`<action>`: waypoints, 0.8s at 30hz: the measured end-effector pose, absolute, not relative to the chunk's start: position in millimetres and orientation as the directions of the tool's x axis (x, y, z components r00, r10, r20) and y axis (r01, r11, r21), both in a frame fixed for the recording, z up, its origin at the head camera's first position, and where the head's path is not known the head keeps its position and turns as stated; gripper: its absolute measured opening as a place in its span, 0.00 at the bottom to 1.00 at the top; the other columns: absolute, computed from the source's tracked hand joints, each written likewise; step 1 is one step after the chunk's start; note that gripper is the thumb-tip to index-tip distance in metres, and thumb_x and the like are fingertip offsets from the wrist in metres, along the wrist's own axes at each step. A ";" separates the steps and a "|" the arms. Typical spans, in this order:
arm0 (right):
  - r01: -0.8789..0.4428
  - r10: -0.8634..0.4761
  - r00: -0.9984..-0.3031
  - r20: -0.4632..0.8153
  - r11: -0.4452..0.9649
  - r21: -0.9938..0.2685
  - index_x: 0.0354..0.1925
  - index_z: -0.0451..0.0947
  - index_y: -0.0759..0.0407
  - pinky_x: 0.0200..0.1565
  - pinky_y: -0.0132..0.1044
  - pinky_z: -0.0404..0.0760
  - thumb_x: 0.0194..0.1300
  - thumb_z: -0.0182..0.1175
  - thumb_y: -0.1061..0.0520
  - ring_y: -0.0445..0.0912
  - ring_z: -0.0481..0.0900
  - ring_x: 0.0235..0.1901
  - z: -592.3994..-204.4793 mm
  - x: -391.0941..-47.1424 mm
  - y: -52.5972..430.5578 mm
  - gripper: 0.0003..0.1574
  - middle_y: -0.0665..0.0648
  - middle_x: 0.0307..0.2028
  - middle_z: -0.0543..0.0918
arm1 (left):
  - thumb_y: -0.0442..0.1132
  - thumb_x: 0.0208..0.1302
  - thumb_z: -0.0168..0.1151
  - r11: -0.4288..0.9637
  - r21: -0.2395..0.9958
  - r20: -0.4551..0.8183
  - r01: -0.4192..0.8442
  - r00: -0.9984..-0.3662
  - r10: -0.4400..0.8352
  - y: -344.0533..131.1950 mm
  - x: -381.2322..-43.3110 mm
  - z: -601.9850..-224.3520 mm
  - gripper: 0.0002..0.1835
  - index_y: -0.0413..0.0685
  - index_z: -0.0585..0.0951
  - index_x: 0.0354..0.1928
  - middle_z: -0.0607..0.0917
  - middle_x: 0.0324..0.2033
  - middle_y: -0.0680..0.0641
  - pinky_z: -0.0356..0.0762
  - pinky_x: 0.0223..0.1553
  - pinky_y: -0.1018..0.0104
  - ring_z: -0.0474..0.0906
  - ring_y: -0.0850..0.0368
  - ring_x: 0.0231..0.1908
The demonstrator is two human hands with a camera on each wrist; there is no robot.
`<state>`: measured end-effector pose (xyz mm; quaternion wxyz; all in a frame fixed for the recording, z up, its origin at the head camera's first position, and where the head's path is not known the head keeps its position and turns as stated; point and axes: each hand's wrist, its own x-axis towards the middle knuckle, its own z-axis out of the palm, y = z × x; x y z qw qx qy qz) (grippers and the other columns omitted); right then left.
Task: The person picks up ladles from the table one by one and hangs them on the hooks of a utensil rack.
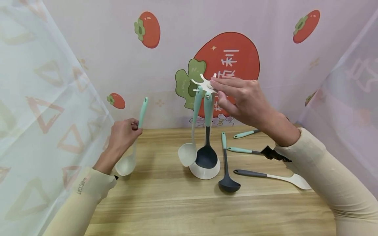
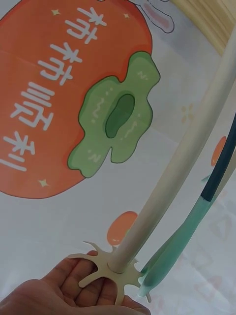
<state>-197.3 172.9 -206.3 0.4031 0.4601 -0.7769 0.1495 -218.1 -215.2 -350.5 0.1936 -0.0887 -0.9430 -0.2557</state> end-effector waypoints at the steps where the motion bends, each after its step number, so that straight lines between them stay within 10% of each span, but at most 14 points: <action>1: -0.836 -0.594 -0.253 0.763 0.531 0.136 0.55 0.80 0.66 0.16 0.33 0.62 0.65 0.53 0.60 0.58 0.83 0.51 -206.5 -197.4 173.0 0.22 0.65 0.50 0.83 | 0.32 0.57 0.65 0.850 0.448 0.415 0.277 -0.907 0.076 -212.3 -217.3 -348.1 0.09 0.35 0.85 0.39 0.88 0.28 0.39 0.83 0.24 0.56 0.86 0.48 0.26; 6: -0.841 -0.590 -0.267 0.762 0.529 0.114 0.55 0.79 0.66 0.37 0.44 0.86 0.65 0.53 0.60 0.58 0.82 0.52 -207.5 -197.7 173.4 0.23 0.65 0.51 0.83 | 0.32 0.57 0.67 0.834 0.440 0.455 0.332 -0.884 0.112 -199.0 -213.9 -336.8 0.09 0.34 0.85 0.39 0.88 0.29 0.39 0.84 0.28 0.53 0.87 0.47 0.28; 11: -0.844 -0.585 -0.271 0.764 0.526 0.103 0.56 0.79 0.66 0.53 0.55 0.79 0.65 0.53 0.59 0.59 0.82 0.52 -208.5 -198.3 173.9 0.23 0.65 0.52 0.83 | 0.31 0.56 0.69 0.807 0.451 0.486 0.382 -0.863 0.137 -187.6 -209.9 -327.4 0.10 0.33 0.85 0.39 0.88 0.29 0.38 0.85 0.29 0.53 0.88 0.47 0.29; 20: -0.855 -0.580 -0.246 0.777 0.507 0.108 0.55 0.80 0.66 0.43 0.49 0.85 0.66 0.51 0.58 0.58 0.82 0.51 -208.7 -200.7 174.4 0.23 0.64 0.51 0.83 | 0.32 0.57 0.70 0.762 0.458 0.527 0.457 -0.830 0.182 -164.3 -201.1 -307.6 0.10 0.35 0.85 0.41 0.89 0.30 0.41 0.85 0.31 0.54 0.88 0.50 0.30; 24: -0.854 -0.575 -0.246 0.780 0.509 0.106 0.55 0.80 0.66 0.21 0.36 0.76 0.66 0.50 0.58 0.58 0.83 0.51 -209.1 -201.2 175.3 0.23 0.63 0.50 0.84 | 0.32 0.57 0.70 0.736 0.457 0.546 0.499 -0.811 0.211 -153.7 -197.3 -298.3 0.10 0.36 0.85 0.41 0.89 0.30 0.41 0.85 0.32 0.54 0.88 0.51 0.29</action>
